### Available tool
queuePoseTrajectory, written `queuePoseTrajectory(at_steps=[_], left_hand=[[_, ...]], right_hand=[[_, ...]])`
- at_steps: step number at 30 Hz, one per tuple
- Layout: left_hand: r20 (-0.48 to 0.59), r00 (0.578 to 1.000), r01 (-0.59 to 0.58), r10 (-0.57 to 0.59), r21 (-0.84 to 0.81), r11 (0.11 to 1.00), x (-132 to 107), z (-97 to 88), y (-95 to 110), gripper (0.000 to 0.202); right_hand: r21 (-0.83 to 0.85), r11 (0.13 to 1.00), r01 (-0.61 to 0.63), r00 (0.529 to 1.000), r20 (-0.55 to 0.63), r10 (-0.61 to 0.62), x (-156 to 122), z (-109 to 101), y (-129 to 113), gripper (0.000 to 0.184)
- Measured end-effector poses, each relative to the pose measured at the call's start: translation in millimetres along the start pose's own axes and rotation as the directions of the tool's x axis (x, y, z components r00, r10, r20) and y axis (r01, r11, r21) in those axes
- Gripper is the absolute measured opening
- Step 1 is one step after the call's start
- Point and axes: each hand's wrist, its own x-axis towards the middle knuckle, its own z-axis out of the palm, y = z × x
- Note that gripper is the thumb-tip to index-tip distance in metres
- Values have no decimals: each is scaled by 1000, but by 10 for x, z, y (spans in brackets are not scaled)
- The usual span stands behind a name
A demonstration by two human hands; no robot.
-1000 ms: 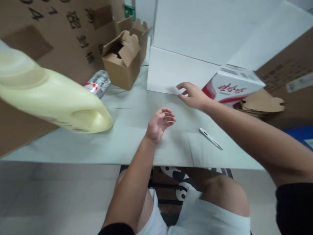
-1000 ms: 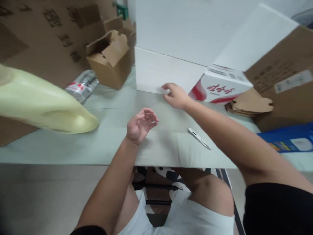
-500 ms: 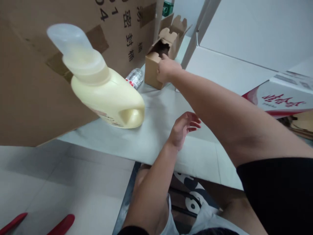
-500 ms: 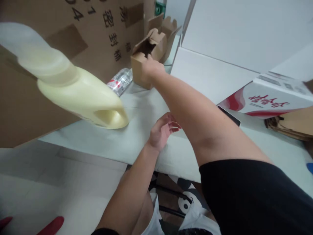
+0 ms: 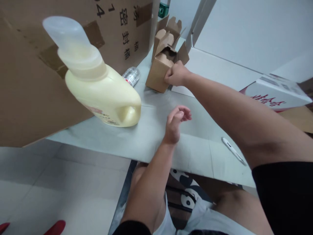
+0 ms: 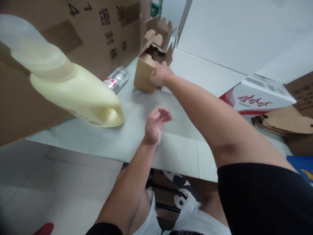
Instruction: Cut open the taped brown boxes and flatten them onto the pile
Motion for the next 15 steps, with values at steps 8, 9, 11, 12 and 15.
queuePoseTrajectory(at_steps=[8, 9, 11, 12, 15], left_hand=[[-37, 493, -692, 869, 589, 417, -15, -93, 27, 9], [-37, 470, -693, 882, 604, 394, 0, -90, 27, 8], [-44, 460, -677, 887, 629, 383, 29, -89, 17, 9], [-53, 470, -660, 881, 642, 391, 43, -93, 8, 11], [-90, 543, -584, 835, 673, 453, 85, -112, -19, 25]], right_hand=[[-147, 984, 102, 993, -44, -110, -1284, -99, 118, 16], [-160, 976, 150, 984, -68, -162, -1494, -130, 199, 16], [-190, 948, 256, 953, -116, -280, -1948, -221, 377, 18], [-206, 928, 309, 929, -143, -341, -2185, -276, 464, 19], [-193, 896, 400, 877, -205, -435, -2866, -413, 673, 27]])
